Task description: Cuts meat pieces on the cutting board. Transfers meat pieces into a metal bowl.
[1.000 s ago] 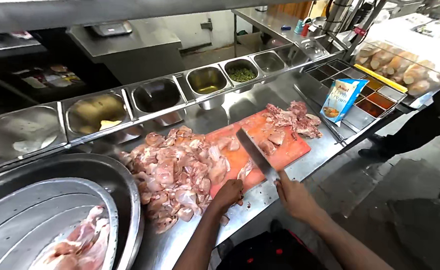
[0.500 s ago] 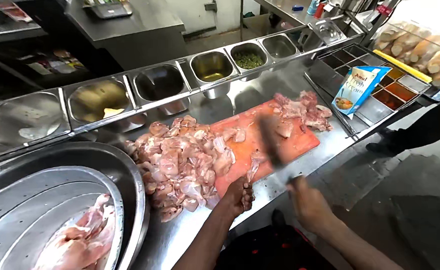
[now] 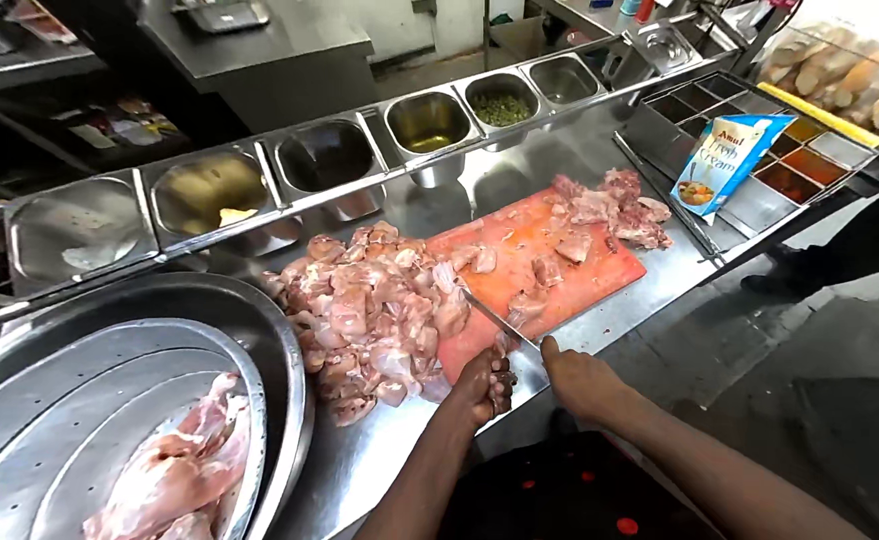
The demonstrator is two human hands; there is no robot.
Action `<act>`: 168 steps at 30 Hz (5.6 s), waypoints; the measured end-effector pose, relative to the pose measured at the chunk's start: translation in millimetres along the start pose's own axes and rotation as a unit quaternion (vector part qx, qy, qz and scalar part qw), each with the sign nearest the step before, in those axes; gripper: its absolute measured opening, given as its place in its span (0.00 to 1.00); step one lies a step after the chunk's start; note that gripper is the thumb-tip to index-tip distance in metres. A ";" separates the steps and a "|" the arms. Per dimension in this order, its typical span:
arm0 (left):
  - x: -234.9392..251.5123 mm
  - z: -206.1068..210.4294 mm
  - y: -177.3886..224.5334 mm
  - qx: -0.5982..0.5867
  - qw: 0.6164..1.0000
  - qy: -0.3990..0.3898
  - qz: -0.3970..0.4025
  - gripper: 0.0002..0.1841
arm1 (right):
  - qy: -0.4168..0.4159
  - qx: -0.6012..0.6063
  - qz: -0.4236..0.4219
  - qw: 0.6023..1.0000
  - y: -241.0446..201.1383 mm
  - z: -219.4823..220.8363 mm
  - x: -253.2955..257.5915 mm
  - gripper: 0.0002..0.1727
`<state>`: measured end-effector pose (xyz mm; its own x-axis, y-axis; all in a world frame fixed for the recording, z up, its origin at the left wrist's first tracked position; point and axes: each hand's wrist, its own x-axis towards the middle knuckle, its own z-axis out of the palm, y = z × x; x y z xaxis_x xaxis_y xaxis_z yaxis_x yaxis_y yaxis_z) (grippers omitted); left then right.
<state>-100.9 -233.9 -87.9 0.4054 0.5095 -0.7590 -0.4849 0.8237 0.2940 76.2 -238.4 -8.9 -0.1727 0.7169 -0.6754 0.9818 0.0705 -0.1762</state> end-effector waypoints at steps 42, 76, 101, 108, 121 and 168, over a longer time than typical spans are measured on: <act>-24.0 -18.0 -30.9 0.069 0.997 -0.020 0.039 0.26 | 0.042 0.036 -0.011 0.998 -24.5 -8.6 25.8 0.20; 45.3 66.9 73.8 0.804 0.487 0.253 0.229 0.33 | 0.218 0.599 0.060 0.768 217.0 90.3 -22.7 0.17; -19.8 -6.7 -13.4 0.641 0.520 0.382 0.415 0.51 | 0.361 0.058 -0.234 0.901 71.7 29.8 -11.1 0.12; 2.4 -16.0 -26.3 0.661 0.475 0.336 0.474 0.43 | -0.018 -0.018 -0.055 0.998 58.6 -3.8 -11.6 0.15; -39.0 -15.4 9.8 0.668 0.493 0.324 0.454 0.24 | 0.019 0.027 -0.057 0.998 39.6 -5.4 10.8 0.15; 96.8 154.3 79.6 0.777 0.425 0.268 0.380 0.25 | 0.255 0.510 -0.045 0.820 211.1 63.1 -34.8 0.23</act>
<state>19.3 -80.6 -48.4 0.1525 0.9883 -0.0028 0.9473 -0.1453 0.2855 284.5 -292.2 -67.8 0.0710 0.9557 -0.2856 0.3448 -0.2922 -0.8920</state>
